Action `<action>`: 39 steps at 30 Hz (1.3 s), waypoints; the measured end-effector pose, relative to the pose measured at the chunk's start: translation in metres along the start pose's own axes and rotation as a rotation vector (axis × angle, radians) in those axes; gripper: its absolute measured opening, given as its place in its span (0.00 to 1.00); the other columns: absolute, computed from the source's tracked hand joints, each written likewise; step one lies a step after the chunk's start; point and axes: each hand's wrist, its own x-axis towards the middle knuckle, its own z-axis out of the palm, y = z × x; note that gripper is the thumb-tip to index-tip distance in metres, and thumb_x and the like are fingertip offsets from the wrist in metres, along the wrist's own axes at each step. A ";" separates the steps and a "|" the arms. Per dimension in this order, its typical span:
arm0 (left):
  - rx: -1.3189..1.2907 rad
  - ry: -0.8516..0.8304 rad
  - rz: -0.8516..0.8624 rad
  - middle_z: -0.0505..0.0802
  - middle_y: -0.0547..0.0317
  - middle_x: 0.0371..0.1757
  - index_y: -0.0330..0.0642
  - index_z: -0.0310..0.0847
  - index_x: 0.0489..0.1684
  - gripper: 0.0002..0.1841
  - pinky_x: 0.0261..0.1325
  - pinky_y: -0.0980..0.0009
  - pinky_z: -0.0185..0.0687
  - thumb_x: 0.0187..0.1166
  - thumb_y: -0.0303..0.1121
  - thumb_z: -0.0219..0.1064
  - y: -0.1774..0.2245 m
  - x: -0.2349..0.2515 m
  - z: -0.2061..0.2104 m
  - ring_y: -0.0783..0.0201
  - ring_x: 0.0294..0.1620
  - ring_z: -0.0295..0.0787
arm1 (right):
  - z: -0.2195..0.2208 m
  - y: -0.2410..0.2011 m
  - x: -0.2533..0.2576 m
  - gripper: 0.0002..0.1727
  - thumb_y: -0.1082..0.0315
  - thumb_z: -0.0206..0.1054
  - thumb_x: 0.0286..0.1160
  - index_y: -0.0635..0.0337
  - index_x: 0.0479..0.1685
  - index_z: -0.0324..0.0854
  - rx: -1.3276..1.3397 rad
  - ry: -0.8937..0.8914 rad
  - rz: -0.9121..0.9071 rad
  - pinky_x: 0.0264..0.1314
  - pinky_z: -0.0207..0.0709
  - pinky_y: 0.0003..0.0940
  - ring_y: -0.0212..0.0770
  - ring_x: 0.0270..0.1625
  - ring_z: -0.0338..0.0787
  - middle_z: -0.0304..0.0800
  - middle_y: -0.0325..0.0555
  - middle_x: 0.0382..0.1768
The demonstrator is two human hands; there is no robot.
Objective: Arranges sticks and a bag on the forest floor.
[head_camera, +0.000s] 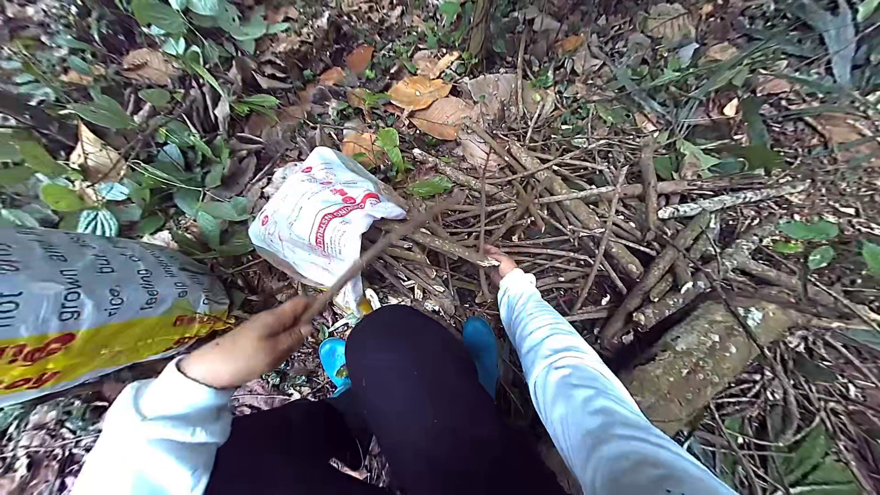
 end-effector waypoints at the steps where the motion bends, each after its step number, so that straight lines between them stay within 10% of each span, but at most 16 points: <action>1: -0.002 -0.042 -0.031 0.77 0.68 0.27 0.42 0.72 0.73 0.18 0.22 0.76 0.67 0.87 0.31 0.54 -0.006 -0.001 0.002 0.76 0.18 0.69 | -0.002 0.001 -0.001 0.28 0.85 0.45 0.81 0.70 0.82 0.66 -0.045 -0.050 0.016 0.68 0.78 0.40 0.47 0.65 0.84 0.80 0.63 0.72; 9: -0.439 0.304 -0.051 0.81 0.73 0.28 0.44 0.75 0.65 0.14 0.20 0.87 0.70 0.92 0.29 0.46 0.003 0.010 0.021 0.82 0.17 0.72 | -0.004 -0.023 0.011 0.38 0.84 0.53 0.84 0.63 0.95 0.48 -0.587 -0.358 0.127 0.91 0.57 0.45 0.51 0.92 0.62 0.55 0.59 0.93; 14: -0.502 0.383 -0.017 0.82 0.70 0.27 0.43 0.74 0.62 0.12 0.22 0.85 0.73 0.93 0.27 0.46 0.020 0.032 0.033 0.79 0.18 0.74 | 0.001 -0.035 0.032 0.27 0.64 0.58 0.92 0.69 0.84 0.69 -0.997 -0.401 0.157 0.92 0.56 0.55 0.61 0.87 0.70 0.71 0.68 0.83; 18: -0.503 0.425 -0.016 0.82 0.68 0.26 0.41 0.74 0.63 0.11 0.25 0.85 0.78 0.92 0.25 0.48 0.028 0.042 0.035 0.79 0.19 0.78 | 0.017 -0.031 0.018 0.35 0.66 0.70 0.83 0.72 0.86 0.62 -1.175 -0.386 0.142 0.88 0.61 0.57 0.64 0.84 0.73 0.73 0.72 0.80; 25: -0.471 0.599 0.027 0.81 0.63 0.36 0.44 0.69 0.73 0.14 0.31 0.78 0.79 0.95 0.29 0.50 0.043 0.065 0.019 0.75 0.26 0.79 | -0.022 -0.054 0.015 0.27 0.62 0.72 0.81 0.73 0.71 0.77 -0.976 -0.001 -0.164 0.68 0.78 0.70 0.69 0.58 0.90 0.88 0.75 0.56; 30: -0.510 0.706 0.088 0.86 0.48 0.53 0.39 0.62 0.83 0.21 0.48 0.62 0.84 0.95 0.31 0.49 0.103 0.100 0.050 0.63 0.41 0.85 | 0.005 -0.130 -0.105 0.25 0.74 0.56 0.89 0.62 0.83 0.59 -0.522 0.044 -0.199 0.32 0.81 0.32 0.36 0.28 0.82 0.81 0.51 0.45; 34: -0.296 0.389 0.204 0.85 0.30 0.65 0.32 0.63 0.85 0.23 0.58 0.44 0.86 0.92 0.29 0.53 0.150 0.118 0.137 0.41 0.56 0.88 | 0.035 -0.129 -0.184 0.26 0.79 0.46 0.88 0.57 0.84 0.58 0.027 -0.162 -0.257 0.48 0.91 0.44 0.44 0.48 0.93 0.84 0.50 0.60; 36: -0.054 0.022 0.140 0.68 0.29 0.87 0.30 0.60 0.89 0.27 0.82 0.40 0.68 0.92 0.33 0.54 0.169 0.116 0.164 0.36 0.83 0.71 | 0.044 -0.116 -0.202 0.26 0.80 0.49 0.84 0.58 0.81 0.61 0.102 -0.189 -0.258 0.47 0.88 0.35 0.37 0.44 0.92 0.89 0.47 0.54; 39: 0.233 -0.198 0.148 0.72 0.33 0.86 0.32 0.73 0.81 0.23 0.85 0.40 0.61 0.93 0.37 0.56 0.160 0.113 0.145 0.38 0.87 0.67 | 0.031 -0.099 -0.215 0.27 0.85 0.54 0.72 0.65 0.73 0.66 -0.054 -0.107 -0.162 0.33 0.85 0.30 0.34 0.30 0.88 0.87 0.45 0.40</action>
